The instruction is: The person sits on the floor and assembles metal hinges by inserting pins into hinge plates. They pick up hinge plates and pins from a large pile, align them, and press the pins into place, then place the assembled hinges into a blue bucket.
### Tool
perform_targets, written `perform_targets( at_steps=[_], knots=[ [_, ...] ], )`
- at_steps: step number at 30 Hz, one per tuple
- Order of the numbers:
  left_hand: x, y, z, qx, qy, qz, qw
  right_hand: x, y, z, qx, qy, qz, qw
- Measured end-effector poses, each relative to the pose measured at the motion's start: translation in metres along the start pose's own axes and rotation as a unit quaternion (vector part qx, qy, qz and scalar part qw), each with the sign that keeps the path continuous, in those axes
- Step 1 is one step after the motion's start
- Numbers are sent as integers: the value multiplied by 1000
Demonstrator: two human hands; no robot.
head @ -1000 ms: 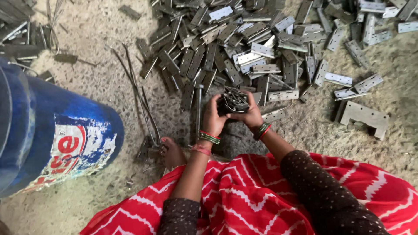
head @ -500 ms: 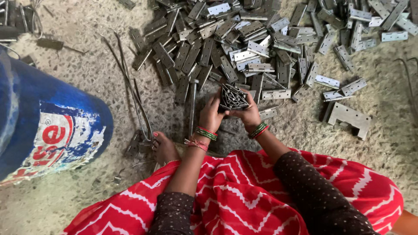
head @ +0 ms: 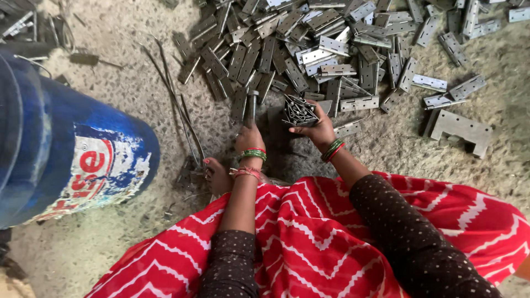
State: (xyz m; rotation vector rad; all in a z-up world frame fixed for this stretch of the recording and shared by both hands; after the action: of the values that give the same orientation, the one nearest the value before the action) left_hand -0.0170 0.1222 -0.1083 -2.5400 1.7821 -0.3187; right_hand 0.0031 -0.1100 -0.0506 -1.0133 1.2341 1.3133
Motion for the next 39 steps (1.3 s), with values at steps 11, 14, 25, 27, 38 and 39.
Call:
perform_targets(
  at_steps=[11, 14, 25, 27, 38, 39],
  knots=[
    [24, -7, -89, -23, 202, -41, 978, -2, 0, 3, 4, 18, -44, 999],
    [52, -6, -172, 132, 292, 89, 943, -4, 0, 6, 2, -15, -47, 999],
    [83, 45, -159, -23, 171, 204, 964, -6, 4, 6, 22, 49, -98, 994],
    [85, 43, -173, 18, 211, 203, 956, -2, 1, 8, 5, -56, -14, 998],
    [79, 52, -225, 236, 341, 279, 866, 4, 4, 9, 29, -43, 51, 997],
    [82, 54, -210, 201, 283, 285, 894, 5, 4, 7, 38, -31, 96, 994]
  ],
)
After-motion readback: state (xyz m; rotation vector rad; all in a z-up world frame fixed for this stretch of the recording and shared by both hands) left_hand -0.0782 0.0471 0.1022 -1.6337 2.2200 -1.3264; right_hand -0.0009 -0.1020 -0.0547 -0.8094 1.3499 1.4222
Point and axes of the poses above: each hand's wrist, its own y-axis away from the middle knuckle, its own z-axis out of the palm, x = y × z, the point moved 3 cm from there along -y, towards the middle knuckle, and after that the axes turned 13 degrees about x, right-handed, at the moved point
